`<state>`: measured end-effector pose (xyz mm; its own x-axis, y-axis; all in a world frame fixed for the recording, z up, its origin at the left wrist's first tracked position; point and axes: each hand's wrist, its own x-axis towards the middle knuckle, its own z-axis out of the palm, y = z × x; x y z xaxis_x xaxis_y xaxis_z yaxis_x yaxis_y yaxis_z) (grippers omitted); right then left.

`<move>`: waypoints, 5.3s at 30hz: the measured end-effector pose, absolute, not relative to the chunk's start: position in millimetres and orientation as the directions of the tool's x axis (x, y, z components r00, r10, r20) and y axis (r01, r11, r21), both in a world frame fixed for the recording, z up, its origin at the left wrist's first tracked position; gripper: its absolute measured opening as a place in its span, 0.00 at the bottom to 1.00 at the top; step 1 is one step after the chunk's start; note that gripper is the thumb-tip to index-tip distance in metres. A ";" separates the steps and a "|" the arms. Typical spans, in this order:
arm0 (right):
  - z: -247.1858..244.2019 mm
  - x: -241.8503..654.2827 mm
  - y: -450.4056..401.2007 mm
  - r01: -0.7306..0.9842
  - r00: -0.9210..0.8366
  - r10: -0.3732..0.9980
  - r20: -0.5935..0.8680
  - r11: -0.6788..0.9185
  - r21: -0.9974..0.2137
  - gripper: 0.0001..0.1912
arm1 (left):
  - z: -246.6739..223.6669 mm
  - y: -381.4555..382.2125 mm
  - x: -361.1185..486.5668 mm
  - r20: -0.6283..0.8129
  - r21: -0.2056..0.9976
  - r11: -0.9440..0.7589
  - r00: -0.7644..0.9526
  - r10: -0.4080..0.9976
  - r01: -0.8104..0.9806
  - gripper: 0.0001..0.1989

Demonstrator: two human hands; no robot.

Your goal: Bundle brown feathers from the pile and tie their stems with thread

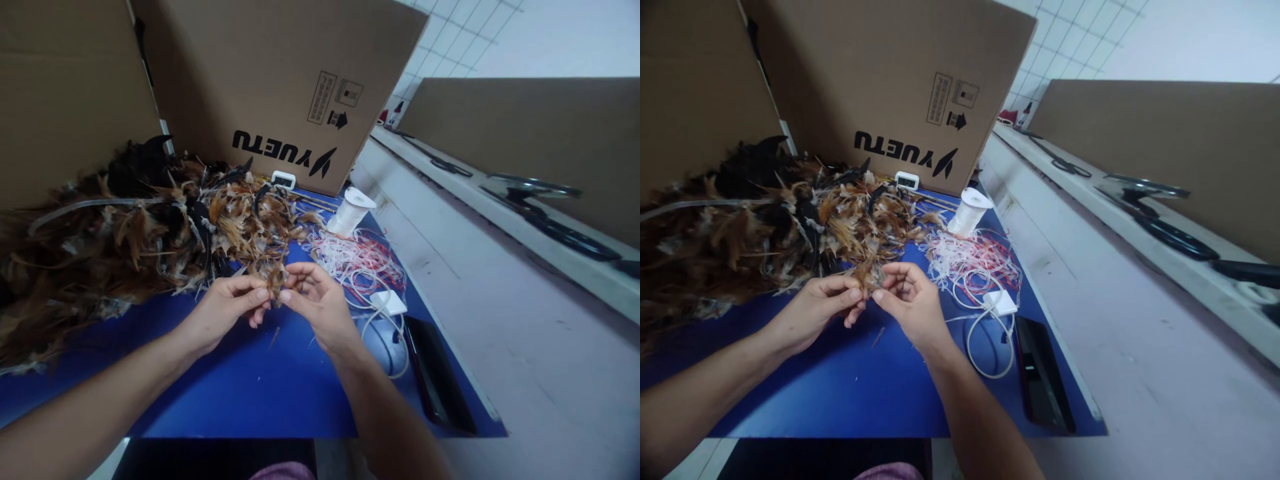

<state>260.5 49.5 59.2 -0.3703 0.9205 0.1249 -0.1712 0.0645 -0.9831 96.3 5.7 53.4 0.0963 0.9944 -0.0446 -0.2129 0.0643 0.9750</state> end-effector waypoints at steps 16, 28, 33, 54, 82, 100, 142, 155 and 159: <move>50.5 248.8 50.2 -0.008 -0.458 0.813 0.359 0.400 -0.916 0.09 | 56.4 5.2 93.6 -0.132 0.920 0.197 0.206 0.970 -0.337 0.10; 55.2 256.4 57.4 -0.171 -0.310 0.951 0.001 -0.055 -0.984 0.05 | 56.2 9.4 89.4 -0.159 0.897 0.170 0.060 0.985 -0.408 0.10; 56.4 258.9 62.1 -0.299 -0.296 0.952 -0.073 -0.166 -0.940 0.07 | 55.2 13.7 86.8 -0.136 0.856 0.067 -0.099 0.986 -0.513 0.06; 62.9 261.4 43.6 0.072 -0.366 0.843 0.394 0.447 -0.892 0.07 | 56.3 7.0 94.0 -0.104 0.931 0.071 -0.075 0.992 -0.357 0.10; 59.2 255.8 34.7 0.366 -0.388 0.576 0.720 0.813 -0.453 0.12 | 54.2 2.0 98.2 0.093 0.989 -0.080 -0.102 0.990 0.128 0.10; 66.7 265.3 40.6 0.374 -0.169 0.684 0.709 0.710 -0.596 0.10 | 52.3 4.3 97.5 -0.043 0.991 0.044 0.011 0.999 -0.127 0.13; 69.0 260.9 36.7 -0.112 -0.283 0.917 0.282 0.261 -0.959 0.04 | 49.7 5.1 98.3 -0.082 0.985 0.080 -0.012 0.997 -0.153 0.13; 64.0 260.2 35.6 0.101 -0.284 0.853 0.439 0.481 -0.871 0.04 | 49.3 3.6 99.4 -0.037 0.999 0.036 -0.031 0.999 -0.040 0.13; 67.2 259.6 35.1 0.158 -0.288 0.820 0.494 0.550 -0.820 0.03 | 50.3 3.7 99.6 -0.036 0.999 0.035 -0.025 0.999 -0.023 0.12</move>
